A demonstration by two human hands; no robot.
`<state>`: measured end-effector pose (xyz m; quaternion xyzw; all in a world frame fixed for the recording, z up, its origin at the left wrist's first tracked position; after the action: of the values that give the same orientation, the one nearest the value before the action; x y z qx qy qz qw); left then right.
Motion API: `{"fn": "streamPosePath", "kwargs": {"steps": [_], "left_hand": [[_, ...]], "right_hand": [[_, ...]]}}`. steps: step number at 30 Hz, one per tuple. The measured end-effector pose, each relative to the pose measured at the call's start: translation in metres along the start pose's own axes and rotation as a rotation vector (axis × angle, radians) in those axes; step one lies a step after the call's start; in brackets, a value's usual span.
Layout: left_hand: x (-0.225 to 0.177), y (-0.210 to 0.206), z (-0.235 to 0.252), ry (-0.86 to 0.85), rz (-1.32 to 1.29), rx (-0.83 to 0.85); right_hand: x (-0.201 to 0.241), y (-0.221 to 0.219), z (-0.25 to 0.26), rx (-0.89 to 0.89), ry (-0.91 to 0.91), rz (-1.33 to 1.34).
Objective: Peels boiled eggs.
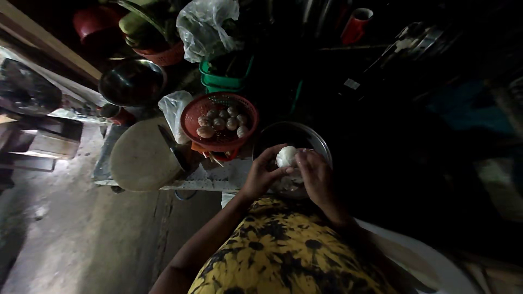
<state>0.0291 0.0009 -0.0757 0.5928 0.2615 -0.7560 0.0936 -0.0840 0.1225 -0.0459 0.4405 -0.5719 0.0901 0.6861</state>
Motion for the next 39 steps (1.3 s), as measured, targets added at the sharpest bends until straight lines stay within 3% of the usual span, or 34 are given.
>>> {"fn": "streamPosePath", "kwargs": {"steps": [8,14,21,34,39], "left_hand": [[0.006,-0.01,-0.003,-0.082,0.179,-0.055],[0.007,-0.007,-0.004,-0.138,0.453,-0.04],[0.007,-0.01,-0.007,-0.125,0.526,0.01],[0.001,-0.008,-0.012,-0.235,0.712,0.119],[0.001,-0.005,-0.009,-0.206,0.745,0.133]], "right_hand": [[0.003,0.003,-0.005,0.162,-0.132,0.048],[0.001,0.005,-0.003,0.283,-0.25,0.301],[-0.008,0.01,-0.003,0.325,-0.248,0.287],[-0.005,0.012,-0.003,0.374,-0.48,0.372],[-0.006,0.011,0.001,0.396,-0.522,0.373]]}}
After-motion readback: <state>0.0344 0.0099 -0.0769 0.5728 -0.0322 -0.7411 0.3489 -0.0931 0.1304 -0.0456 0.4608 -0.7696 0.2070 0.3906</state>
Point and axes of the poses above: each hand's wrist, its own z-axis towards the middle knuckle, its own y-axis out of the back of the hand, x = y × z, the point moved 2 cm from there along z, towards the middle knuckle, and after that the axes turned 8 degrees about -y, right-handed, at the moved point
